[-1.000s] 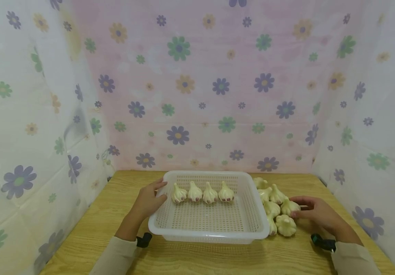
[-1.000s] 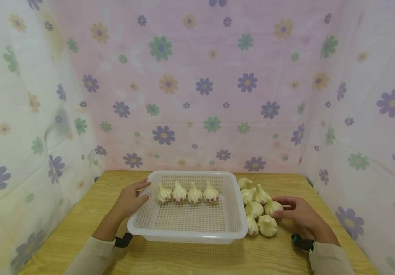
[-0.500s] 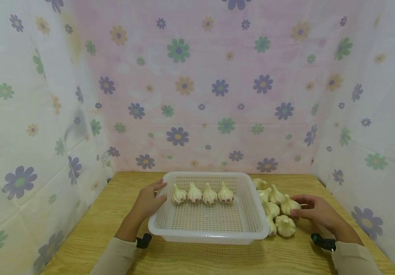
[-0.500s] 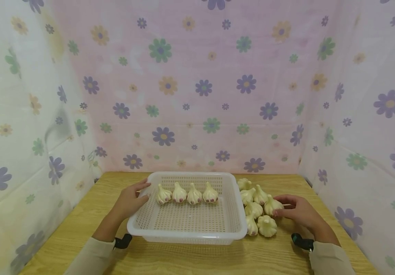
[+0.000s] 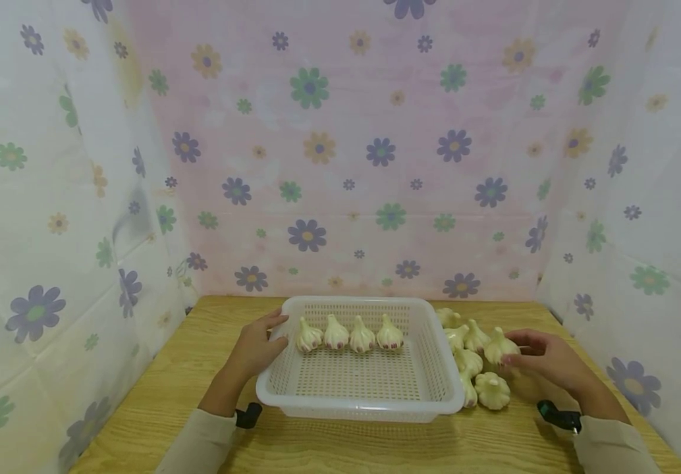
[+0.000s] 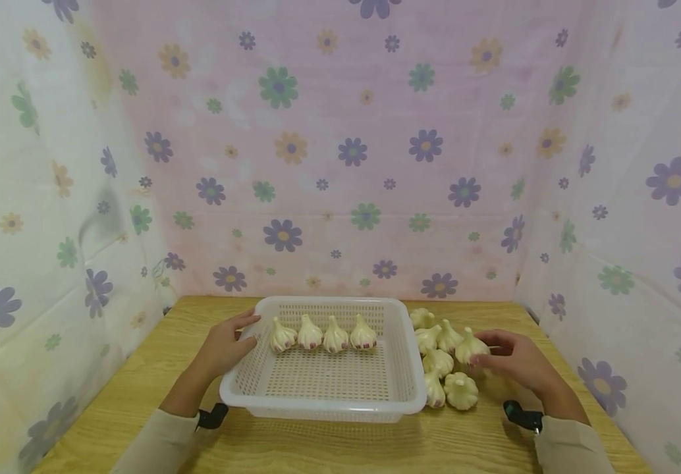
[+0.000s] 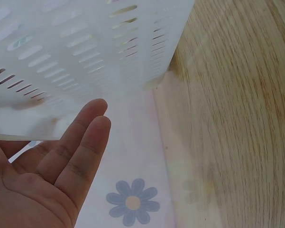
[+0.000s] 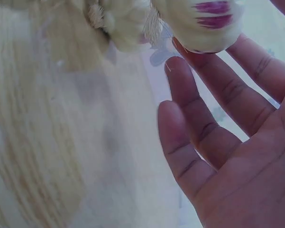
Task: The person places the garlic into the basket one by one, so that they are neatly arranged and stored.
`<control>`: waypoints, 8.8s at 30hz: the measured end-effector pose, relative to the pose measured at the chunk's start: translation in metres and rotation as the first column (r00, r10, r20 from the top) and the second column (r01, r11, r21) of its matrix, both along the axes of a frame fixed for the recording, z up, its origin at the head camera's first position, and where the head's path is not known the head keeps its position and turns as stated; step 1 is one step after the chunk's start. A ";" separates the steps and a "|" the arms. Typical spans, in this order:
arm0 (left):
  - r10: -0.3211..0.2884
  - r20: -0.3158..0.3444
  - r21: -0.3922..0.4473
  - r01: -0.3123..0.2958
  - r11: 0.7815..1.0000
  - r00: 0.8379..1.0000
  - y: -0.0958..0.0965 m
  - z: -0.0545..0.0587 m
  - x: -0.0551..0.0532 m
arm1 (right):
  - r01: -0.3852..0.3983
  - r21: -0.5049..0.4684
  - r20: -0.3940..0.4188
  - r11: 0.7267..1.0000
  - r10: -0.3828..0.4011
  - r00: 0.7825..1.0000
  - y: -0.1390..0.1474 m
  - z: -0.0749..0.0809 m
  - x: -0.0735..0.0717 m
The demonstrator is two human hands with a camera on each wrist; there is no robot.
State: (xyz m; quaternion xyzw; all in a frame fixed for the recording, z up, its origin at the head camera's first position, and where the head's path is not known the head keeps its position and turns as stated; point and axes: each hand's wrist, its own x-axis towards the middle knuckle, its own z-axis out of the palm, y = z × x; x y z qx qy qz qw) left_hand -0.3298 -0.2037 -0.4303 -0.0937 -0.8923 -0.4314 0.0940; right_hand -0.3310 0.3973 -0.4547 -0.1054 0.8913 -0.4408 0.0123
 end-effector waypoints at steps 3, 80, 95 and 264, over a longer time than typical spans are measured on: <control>0.001 -0.002 0.000 -0.001 1.000 1.000 0.000 -0.001 -0.001 | 0.001 0.004 -0.022 1.000 -0.001 1.000 -0.001 0.003 -0.001; 0.000 -0.001 0.018 0.000 1.000 1.000 0.002 0.001 0.000 | -0.230 0.127 -0.243 0.965 0.255 0.936 -0.189 0.117 -0.043; -0.007 -0.019 -0.007 0.007 1.000 1.000 0.004 0.004 -0.004 | -0.322 0.212 -0.147 0.923 0.356 0.923 -0.235 0.099 -0.053; 0.020 -0.008 -0.021 -0.020 1.000 1.000 0.003 0.002 0.000 | -0.276 0.117 -0.273 0.954 0.298 0.915 -0.157 0.087 0.006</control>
